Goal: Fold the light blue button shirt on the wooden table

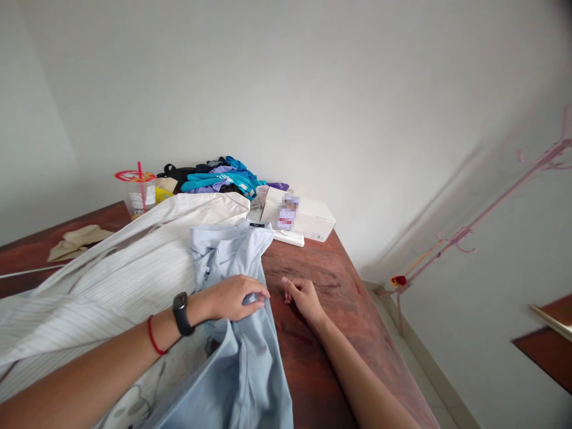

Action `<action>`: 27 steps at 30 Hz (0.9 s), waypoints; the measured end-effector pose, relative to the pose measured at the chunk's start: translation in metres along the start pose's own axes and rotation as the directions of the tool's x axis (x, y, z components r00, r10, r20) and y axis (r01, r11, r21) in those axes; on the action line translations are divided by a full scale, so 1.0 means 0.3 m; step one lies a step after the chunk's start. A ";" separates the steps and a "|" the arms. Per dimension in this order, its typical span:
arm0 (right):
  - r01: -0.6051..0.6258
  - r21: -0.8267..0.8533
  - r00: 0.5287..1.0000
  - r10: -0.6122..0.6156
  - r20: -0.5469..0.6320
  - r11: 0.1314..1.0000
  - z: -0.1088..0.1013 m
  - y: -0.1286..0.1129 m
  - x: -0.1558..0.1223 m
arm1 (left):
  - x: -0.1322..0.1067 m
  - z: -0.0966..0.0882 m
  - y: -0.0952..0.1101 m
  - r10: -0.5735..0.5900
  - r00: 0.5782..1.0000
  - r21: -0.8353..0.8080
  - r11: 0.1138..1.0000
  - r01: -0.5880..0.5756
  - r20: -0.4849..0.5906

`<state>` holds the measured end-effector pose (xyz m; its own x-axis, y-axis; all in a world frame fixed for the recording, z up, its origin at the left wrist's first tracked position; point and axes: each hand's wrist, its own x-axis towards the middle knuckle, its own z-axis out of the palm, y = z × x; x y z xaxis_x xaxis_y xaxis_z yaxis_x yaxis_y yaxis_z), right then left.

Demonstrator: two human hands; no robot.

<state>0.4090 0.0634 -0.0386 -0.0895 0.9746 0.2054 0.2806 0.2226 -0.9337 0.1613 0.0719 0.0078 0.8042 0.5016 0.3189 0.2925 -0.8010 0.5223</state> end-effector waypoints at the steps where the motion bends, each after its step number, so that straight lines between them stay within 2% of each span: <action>1: 0.000 -0.001 1.000 0.000 0.001 1.000 0.000 0.001 0.000 | 0.000 0.000 0.000 -0.003 1.000 0.005 1.000 0.003 -0.001; 15: 0.006 -0.054 1.000 -0.007 -0.001 0.999 -0.004 0.012 -0.003 | 0.003 0.014 -0.011 -0.002 1.000 0.036 0.999 0.002 -0.009; 17: 0.010 -0.063 1.000 -0.010 -0.001 0.998 -0.004 0.012 -0.004 | 0.006 0.005 -0.011 0.021 0.997 0.090 0.996 -0.014 -0.079; 18: 0.011 -0.066 1.000 -0.011 0.000 0.998 -0.004 0.012 -0.005 | 0.008 -0.006 -0.013 0.026 0.988 0.142 0.990 -0.004 -0.151; 20: 0.010 -0.069 1.000 -0.010 0.000 0.998 -0.003 0.011 -0.005 | 0.008 -0.040 -0.023 0.005 0.937 0.268 0.959 0.095 -0.349; 23: 0.004 -0.062 1.000 -0.004 -0.001 0.998 -0.002 0.011 -0.004 | -0.010 -0.106 -0.058 -0.109 0.801 0.368 0.846 0.386 -0.589; 25: 0.004 -0.061 1.000 -0.004 0.002 0.998 -0.001 0.012 -0.003 | -0.036 -0.145 -0.088 -0.249 0.739 0.382 0.728 0.570 -0.626; 27: 0.004 -0.068 1.000 -0.004 0.002 0.998 -0.001 0.010 -0.002 | -0.065 -0.171 -0.115 -0.414 0.705 0.409 0.600 0.687 -0.576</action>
<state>0.4103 0.0634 -0.0415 -0.0921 0.9737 0.2086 0.3447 0.2277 -0.9107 0.1092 0.1065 0.0241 0.1477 0.8733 0.4643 0.9399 -0.2701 0.2090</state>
